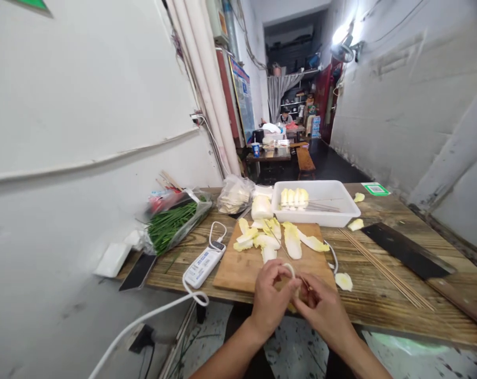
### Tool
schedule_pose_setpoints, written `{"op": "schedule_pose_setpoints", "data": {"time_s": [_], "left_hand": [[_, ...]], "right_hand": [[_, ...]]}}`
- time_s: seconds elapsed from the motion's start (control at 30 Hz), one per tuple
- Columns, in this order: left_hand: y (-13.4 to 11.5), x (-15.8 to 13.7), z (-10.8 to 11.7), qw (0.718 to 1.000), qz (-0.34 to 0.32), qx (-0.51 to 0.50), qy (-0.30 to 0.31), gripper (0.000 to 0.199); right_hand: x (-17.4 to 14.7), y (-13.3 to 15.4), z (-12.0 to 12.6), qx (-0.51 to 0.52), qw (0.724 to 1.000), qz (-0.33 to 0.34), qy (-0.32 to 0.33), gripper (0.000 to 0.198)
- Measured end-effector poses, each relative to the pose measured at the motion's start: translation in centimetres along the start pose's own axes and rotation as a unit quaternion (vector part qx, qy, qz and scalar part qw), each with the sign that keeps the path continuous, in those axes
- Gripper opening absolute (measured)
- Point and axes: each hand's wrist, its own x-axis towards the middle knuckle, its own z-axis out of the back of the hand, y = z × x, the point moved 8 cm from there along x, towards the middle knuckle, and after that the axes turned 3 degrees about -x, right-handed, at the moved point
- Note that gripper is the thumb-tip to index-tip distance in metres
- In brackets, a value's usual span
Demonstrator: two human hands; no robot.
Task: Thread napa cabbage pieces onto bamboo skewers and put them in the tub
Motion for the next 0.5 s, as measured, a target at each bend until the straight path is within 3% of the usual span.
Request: {"op": "schedule_pose_setpoints", "data": {"time_s": [0.07,0.17,0.23,0.3,0.4,0.5], "left_hand": [[-0.5,-0.5,-0.2,0.999,-0.008,-0.008,0.031,0.016],[-0.6,-1.1,0.2,0.998,-0.002,-0.066,0.006,0.021],[0.1,-1.4,0.0,0.99,0.053,-0.132,-0.006,0.028],[0.7,-1.8,-1.0,0.974,0.116,-0.194,0.018,0.031],[0.6,-2.0,-1.9,0.959,0.154,-0.232,0.055,0.028],[1.5,-1.9,-1.4,0.943,0.202,-0.261,0.035,0.032]], "right_hand": [[-0.3,-0.2,0.3,0.01,1.0,-0.002,-0.011,0.023],[-0.6,-0.4,0.9,0.025,0.999,-0.009,-0.026,0.024],[-0.8,-0.2,1.0,0.023,0.999,-0.008,-0.037,0.023],[-1.2,0.3,0.9,0.015,0.999,-0.004,-0.046,0.021],[-1.9,1.0,0.8,0.016,0.999,0.011,-0.027,0.02],[-3.0,0.5,1.9,0.023,1.0,0.008,-0.001,0.028]]}}
